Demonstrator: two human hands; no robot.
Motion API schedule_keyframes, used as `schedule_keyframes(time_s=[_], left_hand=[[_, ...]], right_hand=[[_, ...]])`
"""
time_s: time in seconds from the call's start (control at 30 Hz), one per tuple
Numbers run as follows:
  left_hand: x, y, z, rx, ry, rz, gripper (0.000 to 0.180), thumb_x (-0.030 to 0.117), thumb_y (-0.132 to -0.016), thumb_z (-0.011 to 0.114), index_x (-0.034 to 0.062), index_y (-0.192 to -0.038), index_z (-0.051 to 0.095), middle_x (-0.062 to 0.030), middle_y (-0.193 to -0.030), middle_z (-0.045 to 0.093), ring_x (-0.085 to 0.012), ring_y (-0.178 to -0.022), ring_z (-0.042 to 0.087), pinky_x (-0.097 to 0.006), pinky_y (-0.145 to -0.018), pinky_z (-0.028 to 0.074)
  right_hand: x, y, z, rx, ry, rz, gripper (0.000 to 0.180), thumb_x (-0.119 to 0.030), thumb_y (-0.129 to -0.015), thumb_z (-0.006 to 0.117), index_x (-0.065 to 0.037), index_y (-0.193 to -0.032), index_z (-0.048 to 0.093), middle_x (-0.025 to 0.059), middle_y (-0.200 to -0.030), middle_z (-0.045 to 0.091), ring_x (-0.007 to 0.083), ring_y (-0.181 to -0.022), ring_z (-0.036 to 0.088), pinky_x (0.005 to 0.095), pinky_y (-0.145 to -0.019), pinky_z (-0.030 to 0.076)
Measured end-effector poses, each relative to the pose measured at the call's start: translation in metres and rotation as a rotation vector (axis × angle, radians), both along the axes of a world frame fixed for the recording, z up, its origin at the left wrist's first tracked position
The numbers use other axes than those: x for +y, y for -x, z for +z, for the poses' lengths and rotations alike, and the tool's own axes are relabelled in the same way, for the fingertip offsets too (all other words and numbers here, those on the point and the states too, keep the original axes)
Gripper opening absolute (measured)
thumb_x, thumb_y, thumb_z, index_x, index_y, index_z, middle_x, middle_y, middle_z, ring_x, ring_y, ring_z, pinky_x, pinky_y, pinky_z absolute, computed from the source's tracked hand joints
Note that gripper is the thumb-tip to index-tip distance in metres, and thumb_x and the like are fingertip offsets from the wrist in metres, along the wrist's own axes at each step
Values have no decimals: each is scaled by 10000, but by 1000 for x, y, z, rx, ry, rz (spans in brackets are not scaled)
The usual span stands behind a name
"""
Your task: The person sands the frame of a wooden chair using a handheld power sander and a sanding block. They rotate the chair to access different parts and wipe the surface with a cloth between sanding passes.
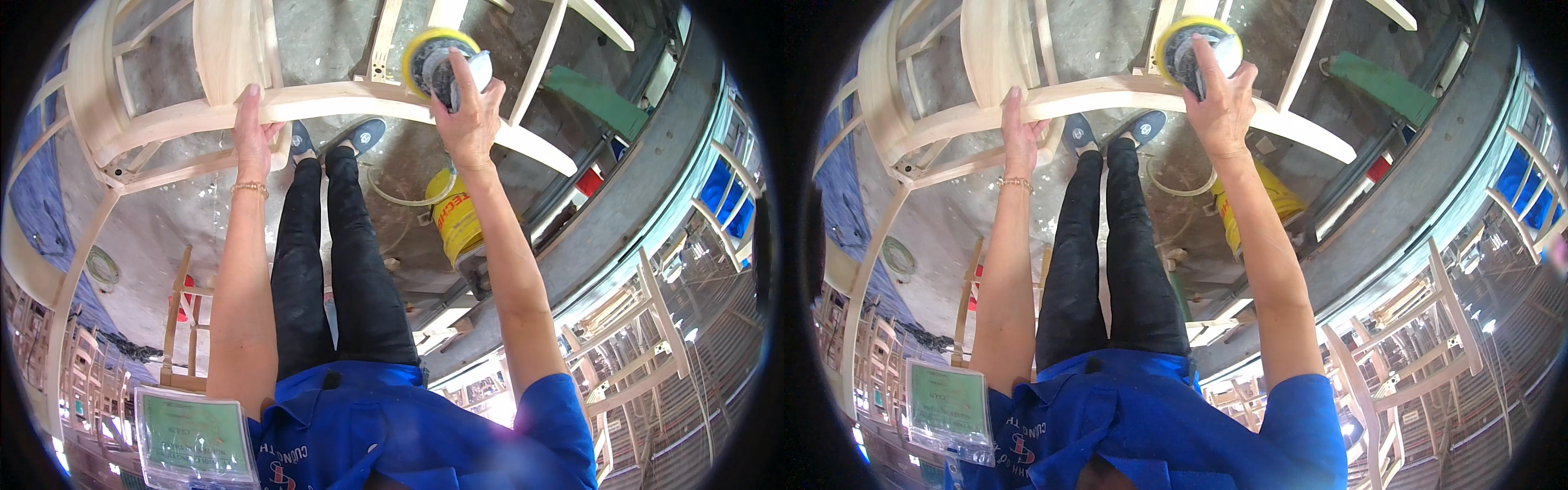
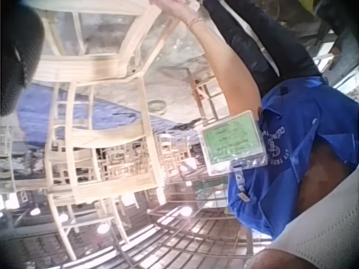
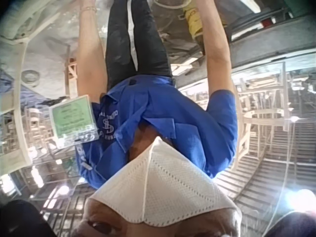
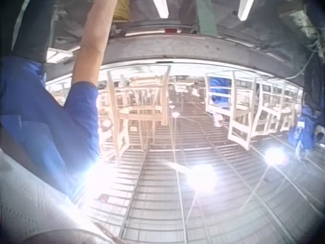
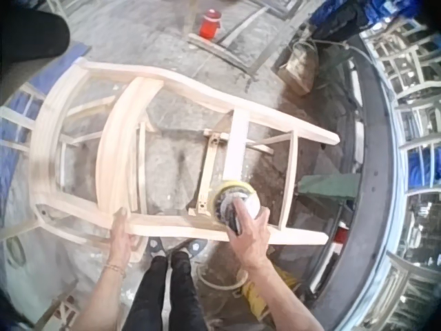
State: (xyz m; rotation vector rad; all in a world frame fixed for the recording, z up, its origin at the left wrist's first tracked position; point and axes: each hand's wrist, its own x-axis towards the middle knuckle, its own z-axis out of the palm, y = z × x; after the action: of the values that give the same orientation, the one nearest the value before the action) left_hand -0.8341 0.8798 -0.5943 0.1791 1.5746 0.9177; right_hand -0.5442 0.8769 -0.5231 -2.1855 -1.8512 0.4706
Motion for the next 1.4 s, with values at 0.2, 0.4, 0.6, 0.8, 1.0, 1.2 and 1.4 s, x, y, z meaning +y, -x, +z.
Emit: schedule_keyframes(time_s=[0.2, 0.4, 0.6, 0.8, 1.0, 1.2, 1.4], left_hand=[[1, 1, -2, 0, 4, -33, 721, 501, -829, 685, 31, -1334, 476, -80, -1215, 559, -202, -1046, 615, -342, -898, 524], [1, 0, 0, 12, 12, -20, 730, 510, -823, 687, 20, -1321, 474, -92, -1207, 560, -208, -1044, 618, -348, -893, 530], [1, 2, -3, 3, 7, -35, 734, 516, -815, 694, 18, -1309, 478, -102, -1197, 560, -215, -1051, 617, -356, -888, 539], [4, -4, 5, 53, 11, -19, 715, 517, -823, 681, 12, -1287, 482, -105, -1180, 569, -218, -1043, 623, -373, -899, 533], [4, 0, 6, -9, 21, -100, 855, 551, -827, 651, 83, -1442, 286, -98, -1370, 432, -278, -1190, 537, -438, -1006, 440], [4, -1, 3, 8, -2, -98, 804, 536, -845, 638, 70, -1415, 314, -125, -1321, 480, -276, -1163, 560, -440, -996, 452], [2, -1, 2, 6, 7, -101, 808, 536, -852, 629, 55, -1417, 311, -140, -1305, 495, -280, -1161, 562, -445, -1004, 445]], right_hand=[[4, 15, -4, 6, -49, 47, 804, -133, -657, 799, -338, -1363, 475, 155, -1046, 529, 333, -984, 517, 419, -717, 536], [1, 4, 0, -2, -24, 27, 785, -127, -657, 797, -331, -1349, 489, 166, -1069, 539, 342, -997, 515, 432, -753, 537], [8, -11, -2, 3, -73, 93, 753, -159, -682, 807, -334, -1347, 502, 167, -997, 513, 339, -909, 557, 437, -734, 531], [87, -30, 5, -180, -139, -8, 598, -186, -792, 717, -183, -1345, 488, 202, -1041, 531, 362, -893, 599, 432, -759, 513], [40, -11, 1, -91, -36, 53, 703, -242, -724, 785, -393, -1342, 484, 180, -998, 480, 365, -881, 584, 435, -720, 546], [39, -11, 10, -38, 37, 30, 714, -145, -696, 768, -260, -1342, 488, 211, -1060, 459, 413, -959, 569, 465, -733, 524], [10, -9, -4, 0, -47, 76, 779, -145, -687, 800, -357, -1363, 477, 168, -992, 515, 329, -926, 556, 425, -735, 536]])
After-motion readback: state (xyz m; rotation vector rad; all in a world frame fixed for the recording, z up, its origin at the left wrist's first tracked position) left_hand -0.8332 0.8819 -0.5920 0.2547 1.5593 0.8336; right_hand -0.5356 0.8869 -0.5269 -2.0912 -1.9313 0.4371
